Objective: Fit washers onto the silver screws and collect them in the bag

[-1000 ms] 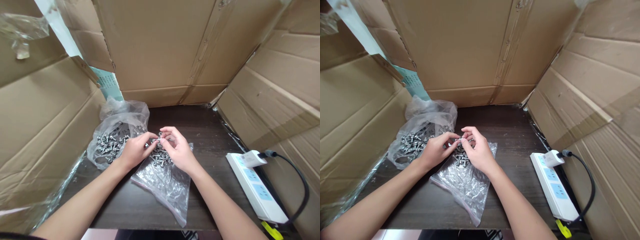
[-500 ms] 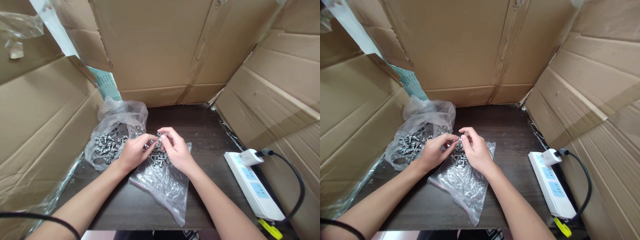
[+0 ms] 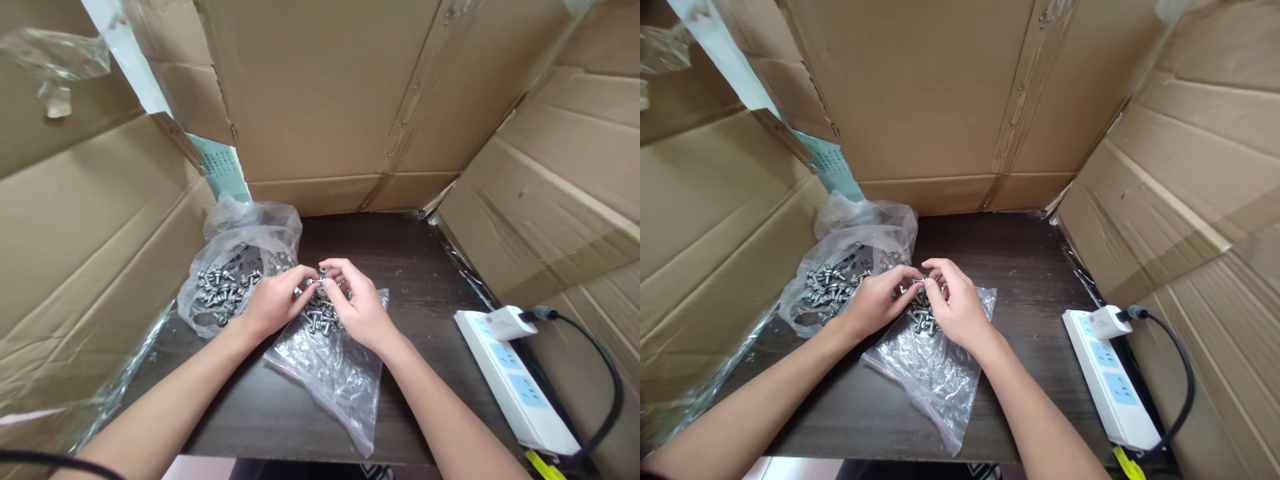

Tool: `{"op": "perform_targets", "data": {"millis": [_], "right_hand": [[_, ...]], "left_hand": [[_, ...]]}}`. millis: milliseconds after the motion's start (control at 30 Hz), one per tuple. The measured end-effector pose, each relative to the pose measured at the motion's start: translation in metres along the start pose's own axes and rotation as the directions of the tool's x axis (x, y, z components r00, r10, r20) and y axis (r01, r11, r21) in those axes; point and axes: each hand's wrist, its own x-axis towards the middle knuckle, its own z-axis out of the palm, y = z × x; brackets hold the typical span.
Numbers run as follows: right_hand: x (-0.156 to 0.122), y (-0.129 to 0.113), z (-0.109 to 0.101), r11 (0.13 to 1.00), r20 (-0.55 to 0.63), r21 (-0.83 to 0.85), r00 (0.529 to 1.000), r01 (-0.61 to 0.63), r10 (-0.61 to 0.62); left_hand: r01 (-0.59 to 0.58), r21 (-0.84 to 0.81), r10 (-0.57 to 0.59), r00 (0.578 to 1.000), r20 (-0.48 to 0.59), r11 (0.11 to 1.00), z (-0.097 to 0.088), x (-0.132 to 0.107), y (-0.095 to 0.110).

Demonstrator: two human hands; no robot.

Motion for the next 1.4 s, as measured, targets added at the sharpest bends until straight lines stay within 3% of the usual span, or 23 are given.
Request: {"op": "perform_targets", "data": {"millis": [133, 533, 733, 1400], "right_hand": [[0.0, -0.0025, -0.0009, 0.996, 0.017, 0.047, 0.997, -0.077, 0.077], [-0.0005, -0.0027, 0.0032, 0.995, -0.064, 0.083, 0.997, 0.048, -0.043], [0.0001, -0.0013, 0.0, 0.989, -0.01, 0.128, 0.997, -0.069, 0.07], [-0.0002, -0.0046, 0.002, 0.987, 0.037, 0.13, 0.995, -0.091, 0.087]], "left_hand": [[-0.04, -0.011, 0.039, 0.999, -0.028, 0.999, -0.0001, 0.0006, 0.0022], [0.002, 0.002, -0.002, 1.0, -0.006, 1.0, -0.0012, 0.0007, 0.0012], [-0.053, 0.002, 0.053, 0.997, -0.057, 0.999, -0.0015, 0.0023, 0.0037], [-0.064, -0.064, 0.06, 0.996, -0.064, 0.996, -0.0001, 0.0017, 0.0014]]}}
